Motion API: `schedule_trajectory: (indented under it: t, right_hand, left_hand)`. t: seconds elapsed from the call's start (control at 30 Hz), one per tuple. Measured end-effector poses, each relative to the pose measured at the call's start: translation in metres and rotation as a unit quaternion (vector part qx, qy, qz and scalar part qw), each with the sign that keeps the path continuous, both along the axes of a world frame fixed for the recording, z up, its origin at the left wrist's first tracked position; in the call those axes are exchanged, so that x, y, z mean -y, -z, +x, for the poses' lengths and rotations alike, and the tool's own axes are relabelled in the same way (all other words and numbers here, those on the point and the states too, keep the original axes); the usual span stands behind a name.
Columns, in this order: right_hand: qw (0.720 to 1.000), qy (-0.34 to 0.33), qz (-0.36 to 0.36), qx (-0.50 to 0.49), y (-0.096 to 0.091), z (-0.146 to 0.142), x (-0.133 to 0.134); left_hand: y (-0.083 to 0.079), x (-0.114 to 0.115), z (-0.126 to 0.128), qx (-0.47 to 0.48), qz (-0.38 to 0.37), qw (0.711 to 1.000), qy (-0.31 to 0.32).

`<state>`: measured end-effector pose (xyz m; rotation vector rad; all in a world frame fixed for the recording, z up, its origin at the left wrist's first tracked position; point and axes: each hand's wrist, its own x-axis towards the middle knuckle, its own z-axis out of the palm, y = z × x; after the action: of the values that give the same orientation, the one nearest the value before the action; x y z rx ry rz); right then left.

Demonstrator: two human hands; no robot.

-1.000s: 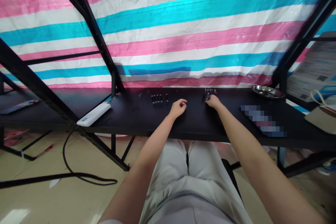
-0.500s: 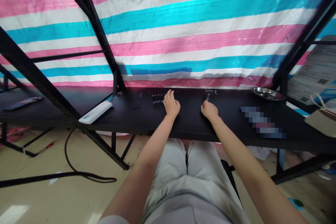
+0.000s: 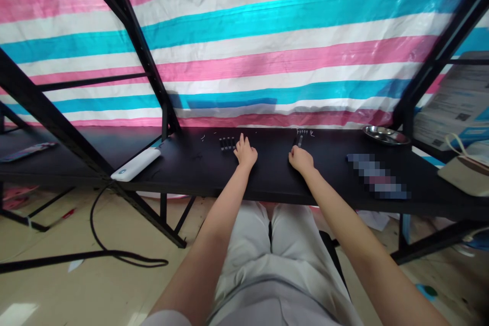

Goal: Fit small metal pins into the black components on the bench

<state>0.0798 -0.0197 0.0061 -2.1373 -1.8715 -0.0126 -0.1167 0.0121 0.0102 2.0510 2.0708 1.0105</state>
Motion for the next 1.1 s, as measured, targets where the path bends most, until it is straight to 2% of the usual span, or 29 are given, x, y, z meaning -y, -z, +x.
schedule_trajectory:
  t: [0.23, 0.4, 0.63, 0.73, 0.93, 1.1]
  right_hand:
    - [1.0, -0.001, 0.002, 0.0, 0.002, 0.001, -0.001]
    - [1.0, 0.003, -0.007, -0.002, -0.001, 0.001, 0.001]
    - [1.0, 0.002, -0.01, 0.001, -0.002, 0.0, 0.001]
    - [1.0, 0.002, -0.013, 0.0, -0.003, -0.001, 0.001]
    - [1.0, -0.003, -0.006, -0.001, -0.004, 0.0, 0.001]
    - [1.0, -0.007, -0.003, -0.002, -0.003, 0.002, 0.001]
  left_hand:
    - [0.005, -0.005, -0.002, 0.005, 0.059, 0.998, 0.001]
    - [0.009, -0.011, -0.006, 0.006, 0.032, 0.999, 0.022]
    - [0.007, -0.005, -0.007, 0.031, 0.028, 0.999, -0.013]
    - [0.004, -0.006, -0.003, 0.034, 0.019, 0.999, -0.007]
    - [-0.007, -0.016, 0.017, -0.084, -0.036, 0.995, 0.048]
    - [-0.012, -0.035, 0.024, -0.155, -0.057, 0.986, 0.036]
